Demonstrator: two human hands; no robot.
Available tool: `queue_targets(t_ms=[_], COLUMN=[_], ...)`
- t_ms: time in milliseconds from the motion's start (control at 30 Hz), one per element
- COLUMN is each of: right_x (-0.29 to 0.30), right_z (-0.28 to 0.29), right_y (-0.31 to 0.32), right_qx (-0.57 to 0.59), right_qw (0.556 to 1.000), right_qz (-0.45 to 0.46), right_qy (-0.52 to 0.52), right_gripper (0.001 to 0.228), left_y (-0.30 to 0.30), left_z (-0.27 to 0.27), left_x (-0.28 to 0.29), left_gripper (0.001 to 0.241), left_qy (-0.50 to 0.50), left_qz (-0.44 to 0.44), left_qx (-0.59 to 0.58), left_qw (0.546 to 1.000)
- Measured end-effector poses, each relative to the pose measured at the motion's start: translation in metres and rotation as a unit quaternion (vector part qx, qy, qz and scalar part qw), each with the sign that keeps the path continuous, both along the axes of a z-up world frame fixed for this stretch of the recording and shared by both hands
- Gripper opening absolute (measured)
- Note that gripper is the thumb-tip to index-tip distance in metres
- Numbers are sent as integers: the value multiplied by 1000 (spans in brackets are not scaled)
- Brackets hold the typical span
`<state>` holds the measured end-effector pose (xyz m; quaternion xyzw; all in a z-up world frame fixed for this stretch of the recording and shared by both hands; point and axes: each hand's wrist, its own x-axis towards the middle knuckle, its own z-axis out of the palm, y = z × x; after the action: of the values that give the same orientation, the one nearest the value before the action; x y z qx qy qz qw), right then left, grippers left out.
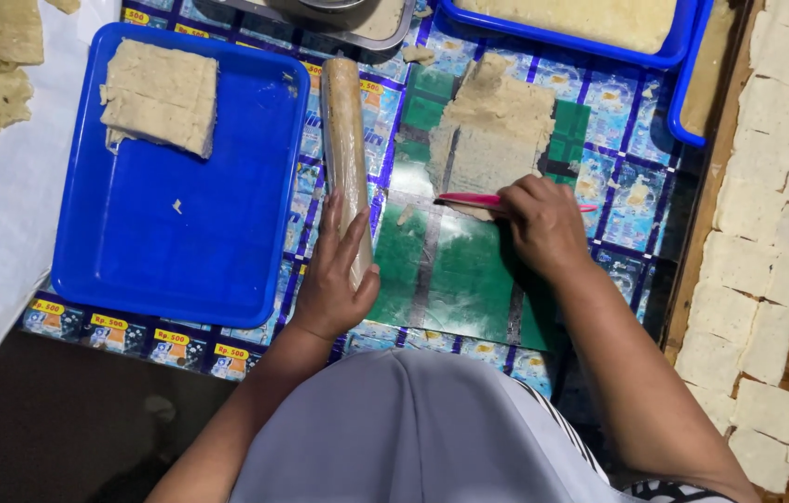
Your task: Rolling out pieces of dough with a rolling pin and trimming them into squares using a spatula.
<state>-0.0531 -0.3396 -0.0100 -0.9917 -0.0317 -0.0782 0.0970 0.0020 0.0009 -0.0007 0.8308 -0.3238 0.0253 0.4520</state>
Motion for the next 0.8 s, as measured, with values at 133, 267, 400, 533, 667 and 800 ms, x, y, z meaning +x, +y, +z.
queue_targets(t_ms=[133, 267, 400, 533, 667, 800], right_x=[-27, -49, -53, -47, -35, -23], right_z=[25, 41, 35, 28, 24, 23], right_y=[-56, -89, -96, -97, -97, -92], right_qx=[-60, -132, -122, -127, -126, -109], right_qw=[997, 986, 986, 986, 988, 991], right_qz=[-50, -106, -110, -108, -89, -76], right_qy=[-23, 0, 20, 12, 17, 27], right_gripper=[22, 13, 11, 7, 13, 17], left_y=[2, 4, 4, 4, 4, 5], left_z=[1, 6, 7, 7, 7, 5], left_x=[0, -2, -3, -2, -1, 0], left_gripper=[73, 76, 74, 74, 76, 76], left_qy=[-6, 22, 31, 31, 26, 22], left_qz=[3, -34, -25, -32, -33, -34], left_qx=[0, -10, 3, -5, -8, -12], left_qw=[1000, 999, 999, 999, 999, 999])
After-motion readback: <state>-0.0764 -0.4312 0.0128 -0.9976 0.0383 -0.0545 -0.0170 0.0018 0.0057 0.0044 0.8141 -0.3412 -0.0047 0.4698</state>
